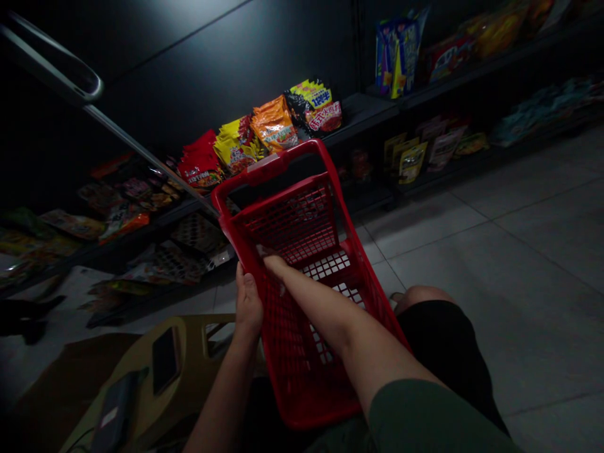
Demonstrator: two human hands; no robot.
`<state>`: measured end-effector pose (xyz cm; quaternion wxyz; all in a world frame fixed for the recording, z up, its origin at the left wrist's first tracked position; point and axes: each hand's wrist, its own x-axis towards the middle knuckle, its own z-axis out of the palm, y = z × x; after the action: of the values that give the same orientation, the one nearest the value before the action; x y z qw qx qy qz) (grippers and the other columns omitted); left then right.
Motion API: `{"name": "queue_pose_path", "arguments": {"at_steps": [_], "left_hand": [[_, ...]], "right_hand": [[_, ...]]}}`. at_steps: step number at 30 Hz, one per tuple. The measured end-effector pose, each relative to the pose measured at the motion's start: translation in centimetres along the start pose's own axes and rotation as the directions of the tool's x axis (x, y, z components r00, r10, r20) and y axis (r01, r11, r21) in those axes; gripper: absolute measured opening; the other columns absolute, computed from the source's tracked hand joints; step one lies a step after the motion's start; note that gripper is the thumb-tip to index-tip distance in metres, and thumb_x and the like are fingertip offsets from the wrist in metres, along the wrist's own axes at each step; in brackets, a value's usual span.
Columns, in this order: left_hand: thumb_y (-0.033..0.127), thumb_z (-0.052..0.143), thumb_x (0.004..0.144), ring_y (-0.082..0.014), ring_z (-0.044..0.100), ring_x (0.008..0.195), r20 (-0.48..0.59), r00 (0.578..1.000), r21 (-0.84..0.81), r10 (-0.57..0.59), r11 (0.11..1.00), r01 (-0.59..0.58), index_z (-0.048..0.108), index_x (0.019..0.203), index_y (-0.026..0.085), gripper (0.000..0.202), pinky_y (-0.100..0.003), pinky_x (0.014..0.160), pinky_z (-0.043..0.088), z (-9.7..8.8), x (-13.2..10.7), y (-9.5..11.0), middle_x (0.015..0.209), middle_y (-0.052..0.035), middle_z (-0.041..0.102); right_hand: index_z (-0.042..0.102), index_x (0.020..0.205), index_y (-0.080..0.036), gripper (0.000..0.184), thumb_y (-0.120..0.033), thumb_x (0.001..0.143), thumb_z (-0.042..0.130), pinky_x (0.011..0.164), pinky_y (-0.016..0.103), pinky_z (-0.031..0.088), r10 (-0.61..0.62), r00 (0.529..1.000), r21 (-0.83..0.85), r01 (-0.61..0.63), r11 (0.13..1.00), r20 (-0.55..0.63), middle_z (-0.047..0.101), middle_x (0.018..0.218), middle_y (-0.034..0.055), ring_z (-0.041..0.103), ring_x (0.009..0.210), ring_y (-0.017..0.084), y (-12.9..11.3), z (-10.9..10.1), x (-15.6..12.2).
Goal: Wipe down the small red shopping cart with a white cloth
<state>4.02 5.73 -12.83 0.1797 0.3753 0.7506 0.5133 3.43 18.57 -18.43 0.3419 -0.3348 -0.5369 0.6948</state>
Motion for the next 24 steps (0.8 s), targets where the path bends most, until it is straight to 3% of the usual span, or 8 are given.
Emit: {"name": "queue_pose_path", "arguments": {"at_steps": [5, 7, 10, 14, 17, 19, 20, 24], "left_hand": [[0.062, 0.027, 0.098, -0.0175, 0.028, 0.149, 0.005, 1.000, -0.039, 0.028, 0.999, -0.028, 0.023, 0.157, 0.022, 0.071, -0.032, 0.122, 0.023, 0.0, 0.3, -0.3, 0.163, -0.0085, 0.029], [0.062, 0.027, 0.098, -0.0179, 0.028, 0.149, 0.000, 0.999, -0.052, 0.045, 0.998, -0.045, 0.024, 0.157, 0.022, 0.070, -0.033, 0.122, 0.023, 0.0, 0.4, -0.4, 0.163, -0.0080, 0.028], [0.063, 0.027, 0.098, -0.0191, 0.034, 0.146, -0.021, 0.999, -0.039, 0.031, 0.999, -0.031, 0.026, 0.156, 0.021, 0.072, -0.034, 0.121, 0.026, 0.0, 0.7, -0.4, 0.160, -0.0101, 0.035], [0.068, 0.022, 0.096, -0.0184, 0.032, 0.148, -0.069, 0.997, -0.019, -0.045, 0.999, 0.044, 0.024, 0.157, 0.022, 0.077, -0.034, 0.123, 0.022, 0.1, 1.0, -0.2, 0.162, -0.0093, 0.031], [0.069, 0.019, 0.095, -0.0159, 0.024, 0.151, -0.048, 0.999, -0.019, -0.023, 1.000, 0.022, 0.022, 0.158, 0.022, 0.078, -0.030, 0.123, 0.018, 0.2, 1.0, -0.2, 0.164, -0.0069, 0.026], [0.070, 0.020, 0.094, -0.0160, 0.022, 0.151, -0.034, 0.999, -0.008, -0.012, 1.000, 0.012, 0.020, 0.158, 0.021, 0.081, -0.030, 0.124, 0.017, 0.3, 1.0, -0.2, 0.165, -0.0074, 0.023], [0.071, 0.021, 0.094, -0.0163, 0.022, 0.151, -0.037, 0.999, -0.006, -0.018, 1.000, 0.018, 0.020, 0.158, 0.020, 0.082, -0.031, 0.124, 0.017, 0.3, 1.0, -0.2, 0.165, -0.0077, 0.023], [0.070, 0.020, 0.094, -0.0157, 0.026, 0.150, -0.063, 0.995, -0.079, -0.071, 0.995, 0.066, 0.026, 0.156, 0.025, 0.077, -0.031, 0.123, 0.019, 0.4, 1.3, -0.4, 0.163, -0.0049, 0.028]], "right_hand": [[0.063, 0.127, -0.021, 0.041, -0.022, 0.090, 0.047, 0.106, 0.024, 0.043, -0.098, 0.995, 0.122, 0.094, 0.988, 0.029, 0.063, 0.135, 0.0001, 0.057, 0.123, 0.012, -4.1, 1.2, 0.3], [0.066, 0.120, -0.020, 0.040, -0.019, 0.084, 0.051, 0.104, 0.025, 0.044, -0.119, 0.992, 0.153, 0.111, 0.982, 0.044, 0.066, 0.130, 0.0006, 0.059, 0.119, 0.013, -4.6, 0.9, -1.3], [0.067, 0.105, -0.020, 0.033, -0.015, 0.075, 0.055, 0.092, 0.025, 0.049, -0.102, 0.993, 0.150, 0.093, 0.984, 0.051, 0.071, 0.109, -0.0008, 0.064, 0.100, 0.014, -3.6, -0.4, -6.0], [0.060, 0.091, -0.021, 0.025, -0.014, 0.067, 0.057, 0.066, 0.021, 0.046, 0.137, 0.983, 0.041, -0.143, 0.989, 0.126, 0.062, 0.075, -0.0059, 0.057, 0.070, 0.012, -1.0, -3.1, -14.4], [0.058, 0.085, -0.020, 0.029, -0.008, 0.059, 0.058, 0.057, 0.020, 0.038, 0.350, 0.908, -0.130, -0.328, 0.936, 0.230, 0.056, 0.067, -0.0070, 0.050, 0.062, 0.010, -0.9, -4.8, -18.1], [0.057, 0.082, -0.019, 0.029, -0.007, 0.056, 0.058, 0.056, 0.020, 0.036, 0.394, 0.887, -0.169, -0.362, 0.917, 0.240, 0.055, 0.066, -0.0067, 0.048, 0.060, 0.010, -2.0, -5.0, -18.0], [0.056, 0.082, -0.019, 0.028, -0.008, 0.056, 0.058, 0.056, 0.020, 0.036, 0.366, 0.905, -0.133, -0.344, 0.930, 0.219, 0.054, 0.066, -0.0066, 0.047, 0.060, 0.010, -2.7, -4.8, -17.3], [0.054, 0.086, -0.021, 0.025, -0.011, 0.063, 0.052, 0.063, 0.019, 0.041, 0.111, 0.992, 0.099, -0.117, 0.988, 0.062, 0.055, 0.073, -0.0060, 0.051, 0.068, 0.011, -4.4, -2.4, -13.4]]}}
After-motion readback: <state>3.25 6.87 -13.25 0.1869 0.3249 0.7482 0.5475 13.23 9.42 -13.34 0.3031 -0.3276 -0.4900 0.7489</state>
